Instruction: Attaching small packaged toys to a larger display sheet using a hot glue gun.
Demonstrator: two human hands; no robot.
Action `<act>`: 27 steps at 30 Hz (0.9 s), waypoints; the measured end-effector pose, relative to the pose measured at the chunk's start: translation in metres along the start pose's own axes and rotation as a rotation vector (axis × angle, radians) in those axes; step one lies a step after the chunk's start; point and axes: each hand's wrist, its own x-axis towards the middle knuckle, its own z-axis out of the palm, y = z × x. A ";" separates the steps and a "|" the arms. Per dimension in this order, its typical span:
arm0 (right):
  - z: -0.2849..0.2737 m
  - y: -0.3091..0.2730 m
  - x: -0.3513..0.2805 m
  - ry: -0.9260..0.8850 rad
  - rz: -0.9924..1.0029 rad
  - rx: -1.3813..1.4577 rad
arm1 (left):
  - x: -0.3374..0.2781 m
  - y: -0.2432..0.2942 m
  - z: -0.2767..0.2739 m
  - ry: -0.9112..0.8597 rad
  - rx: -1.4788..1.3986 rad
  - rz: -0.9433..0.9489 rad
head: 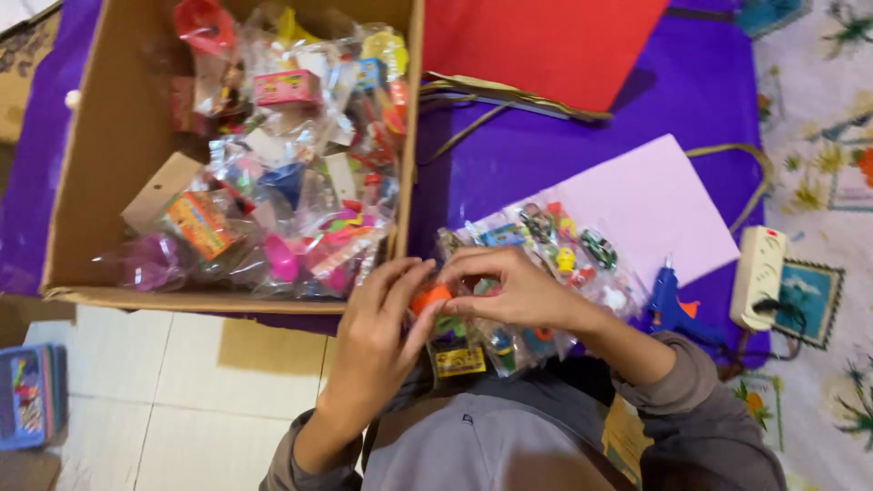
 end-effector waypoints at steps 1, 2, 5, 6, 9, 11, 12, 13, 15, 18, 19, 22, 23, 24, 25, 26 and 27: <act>0.001 0.010 -0.011 0.016 0.004 -0.008 | -0.003 0.003 0.010 -0.004 -0.011 0.015; 0.003 0.020 -0.023 0.036 0.065 0.026 | -0.007 0.006 0.020 -0.028 -0.035 0.006; 0.007 0.043 -0.056 0.105 0.079 0.067 | -0.017 0.015 0.048 -0.099 -0.097 0.005; 0.010 0.049 -0.069 0.144 0.037 0.081 | -0.023 0.020 0.057 -0.148 -0.132 0.001; 0.014 0.063 -0.101 0.281 0.103 0.222 | -0.030 0.031 0.070 -0.268 -0.208 -0.077; 0.022 0.067 -0.126 0.325 0.169 0.207 | -0.046 0.026 0.087 -0.337 -0.258 -0.115; 0.025 0.068 -0.137 0.357 0.230 0.191 | -0.052 0.023 0.096 -0.397 -0.303 -0.158; 0.028 0.071 -0.147 0.364 0.229 0.188 | -0.052 0.023 0.102 -0.399 -0.304 -0.151; 0.039 0.079 -0.167 0.524 0.310 0.369 | -0.055 0.022 0.113 -0.449 -0.426 -0.167; 0.064 0.118 -0.201 0.624 0.327 0.443 | -0.054 0.032 0.115 -0.498 -0.450 -0.182; 0.071 0.124 -0.206 0.636 0.331 0.445 | -0.057 0.032 0.122 -0.509 -0.454 -0.177; 0.085 0.136 -0.217 0.682 0.353 0.505 | -0.060 0.033 0.137 -0.568 -0.464 -0.168; 0.085 0.135 -0.219 0.728 0.360 0.457 | -0.059 0.035 0.137 -0.570 -0.488 -0.184; 0.083 0.135 -0.221 0.769 0.366 0.404 | -0.058 0.037 0.139 -0.566 -0.514 -0.202; 0.083 0.137 -0.224 0.772 0.370 0.406 | -0.060 0.037 0.141 -0.572 -0.517 -0.202; 0.083 0.139 -0.224 0.782 0.307 0.434 | -0.061 0.037 0.142 -0.568 -0.564 -0.241; 0.082 0.141 -0.225 0.792 0.243 0.461 | -0.062 0.036 0.143 -0.564 -0.611 -0.279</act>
